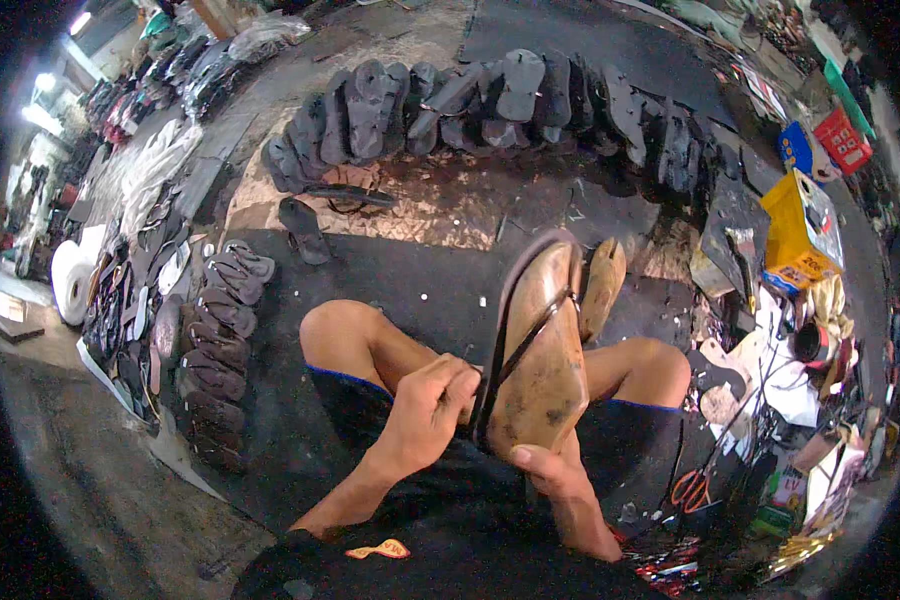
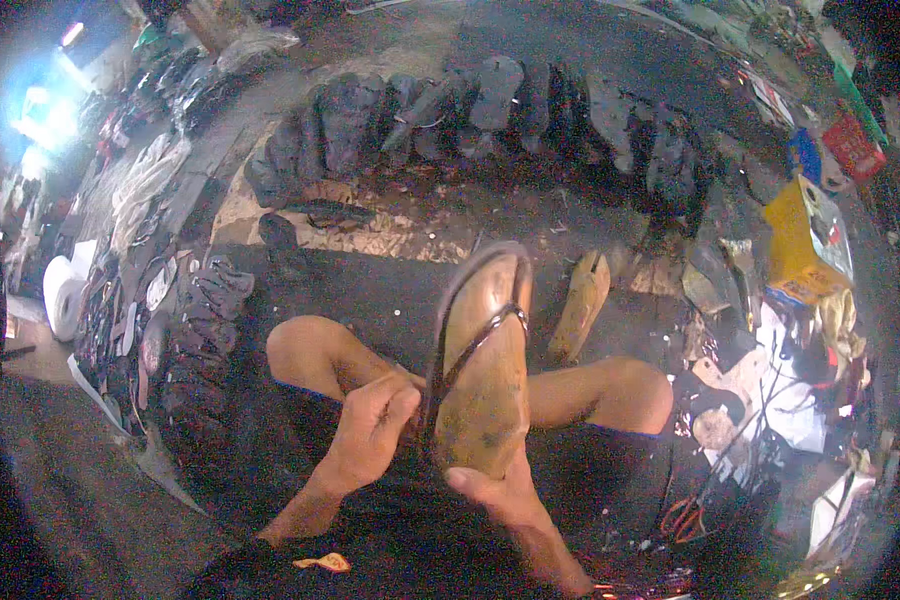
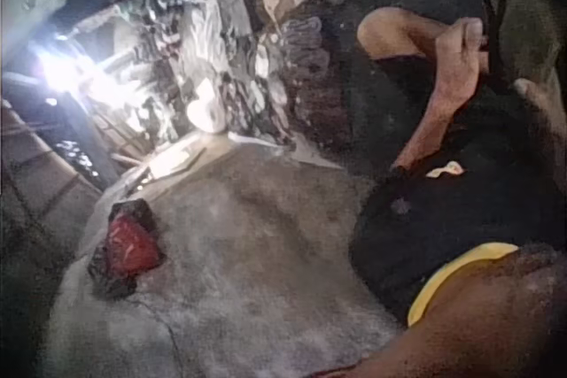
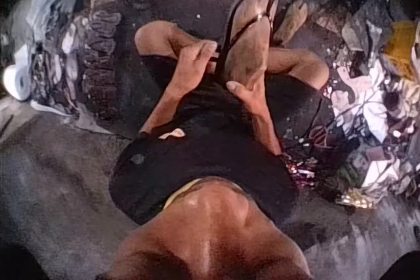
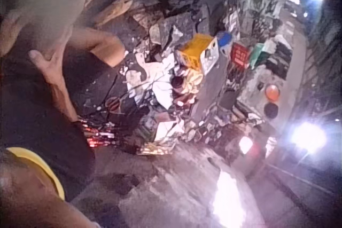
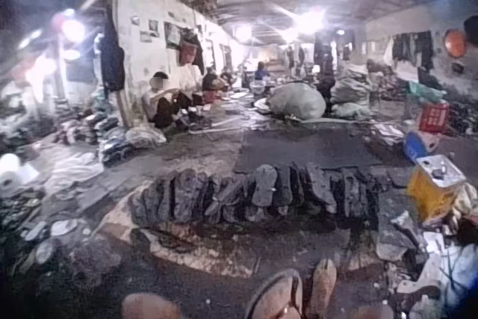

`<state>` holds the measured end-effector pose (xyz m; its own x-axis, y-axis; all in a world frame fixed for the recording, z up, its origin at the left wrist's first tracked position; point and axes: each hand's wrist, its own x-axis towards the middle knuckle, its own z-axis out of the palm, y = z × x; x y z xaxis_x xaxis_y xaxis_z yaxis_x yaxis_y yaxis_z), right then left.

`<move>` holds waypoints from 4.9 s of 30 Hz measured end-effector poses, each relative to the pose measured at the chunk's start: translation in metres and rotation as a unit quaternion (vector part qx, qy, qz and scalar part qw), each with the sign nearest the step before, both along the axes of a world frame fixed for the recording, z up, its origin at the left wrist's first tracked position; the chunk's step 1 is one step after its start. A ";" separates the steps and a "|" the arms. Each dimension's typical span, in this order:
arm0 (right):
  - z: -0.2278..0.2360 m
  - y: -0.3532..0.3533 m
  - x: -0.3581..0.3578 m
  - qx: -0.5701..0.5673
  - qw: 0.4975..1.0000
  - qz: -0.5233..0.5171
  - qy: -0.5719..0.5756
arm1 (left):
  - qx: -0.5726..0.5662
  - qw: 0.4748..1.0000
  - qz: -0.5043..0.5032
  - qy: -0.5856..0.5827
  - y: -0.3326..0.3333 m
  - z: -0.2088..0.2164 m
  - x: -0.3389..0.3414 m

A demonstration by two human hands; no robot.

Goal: The person repeatedly places a dark flip-flop onto a wooden shoe last, adjusts the strap, and removes it. This cycle is performed multiple times with the same flip-flop and last.

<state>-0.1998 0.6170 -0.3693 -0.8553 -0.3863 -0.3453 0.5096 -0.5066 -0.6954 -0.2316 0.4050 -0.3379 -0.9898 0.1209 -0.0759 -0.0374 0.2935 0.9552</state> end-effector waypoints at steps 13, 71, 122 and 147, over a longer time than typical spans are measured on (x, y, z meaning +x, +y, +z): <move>0.021 -0.029 -0.033 0.153 0.966 -0.088 0.191 | 0.215 0.968 0.121 0.035 0.036 -0.040 -0.008; -0.072 -0.078 -0.143 0.262 0.913 0.204 0.236 | 0.289 0.923 0.103 0.232 -0.121 -0.007 -0.056; -0.083 0.020 -0.154 0.180 0.975 -0.113 0.064 | 0.490 0.856 0.164 -0.026 -0.106 -0.027 -0.145; -0.010 -0.054 -0.037 0.392 0.840 -0.085 0.365 | 0.571 0.790 0.173 -0.137 -0.006 -0.055 -0.039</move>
